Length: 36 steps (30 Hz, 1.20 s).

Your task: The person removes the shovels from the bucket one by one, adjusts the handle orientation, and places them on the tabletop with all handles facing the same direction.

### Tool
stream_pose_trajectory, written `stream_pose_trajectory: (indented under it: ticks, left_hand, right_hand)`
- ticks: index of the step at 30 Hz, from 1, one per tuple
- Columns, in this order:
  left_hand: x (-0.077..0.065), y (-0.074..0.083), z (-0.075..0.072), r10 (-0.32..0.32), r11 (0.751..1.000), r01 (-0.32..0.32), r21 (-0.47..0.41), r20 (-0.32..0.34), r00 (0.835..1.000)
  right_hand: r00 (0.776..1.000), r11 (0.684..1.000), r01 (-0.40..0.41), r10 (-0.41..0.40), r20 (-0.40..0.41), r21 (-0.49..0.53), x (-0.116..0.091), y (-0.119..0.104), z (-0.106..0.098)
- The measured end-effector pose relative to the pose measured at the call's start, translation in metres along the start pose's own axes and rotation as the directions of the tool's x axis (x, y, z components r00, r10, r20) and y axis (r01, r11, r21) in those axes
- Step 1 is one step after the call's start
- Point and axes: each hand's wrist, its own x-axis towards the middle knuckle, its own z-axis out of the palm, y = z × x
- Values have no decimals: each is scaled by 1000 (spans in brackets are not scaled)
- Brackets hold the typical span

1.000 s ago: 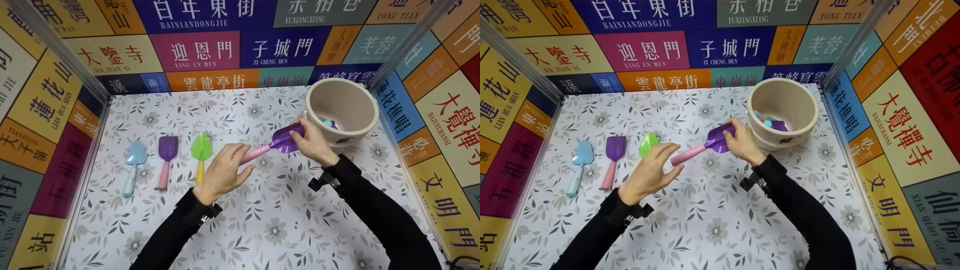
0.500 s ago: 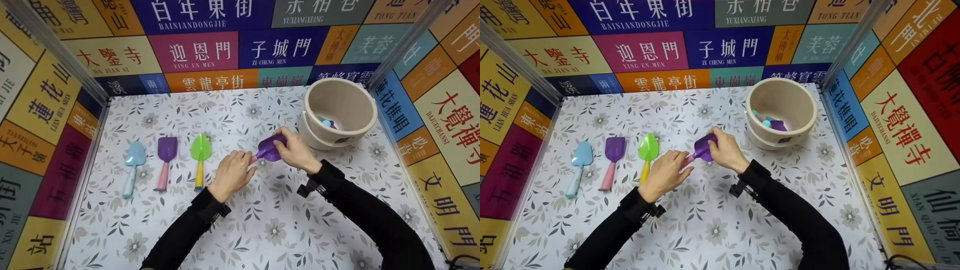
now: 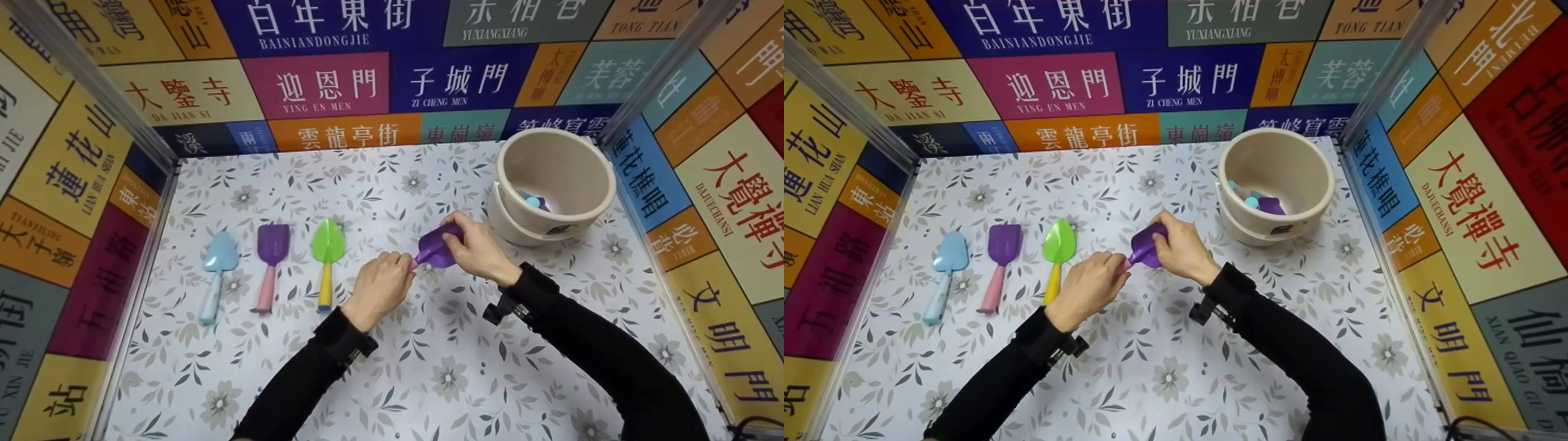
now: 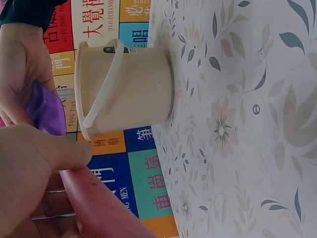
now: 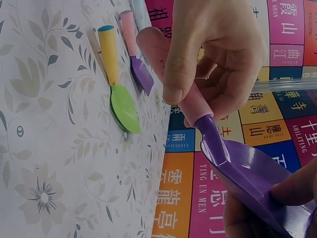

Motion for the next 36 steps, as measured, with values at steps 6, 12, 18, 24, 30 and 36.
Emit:
stream_pose_trajectory:
  ticks: [6, 12, 18, 24, 30, 36]
  left_hand:
    - [-1, 2, -1, -2, 1000, 2, 7, 6, 1000]
    - [-1, 5, -5, -7, 999, 7, 37, 6, 1000]
    - [1, 8, -11, 13, 997, -10, 80, -37, 999]
    - [1, 2, -15, 13, 995, -4, 102, -92, 996]
    - [3, -12, -22, -82, 996, 84, 41, -49, 995]
    - [7, -27, -31, -215, 969, 221, -109, 63, 975]
  right_hand:
    - [1000, 1000, 2, -2, 3, -17, 0, -1, 0]
    - [1000, 1000, 13, -13, 6, -25, 0, -1, -3]
    - [998, 999, 29, -31, 53, 33, 0, -6, -16]
    - [995, 995, 93, -95, 43, 46, -7, -4, -42]
    - [990, 990, 139, -140, -32, -25, -20, 14, -60]
    - [960, 943, 265, -278, -41, -202, -39, 48, -64]
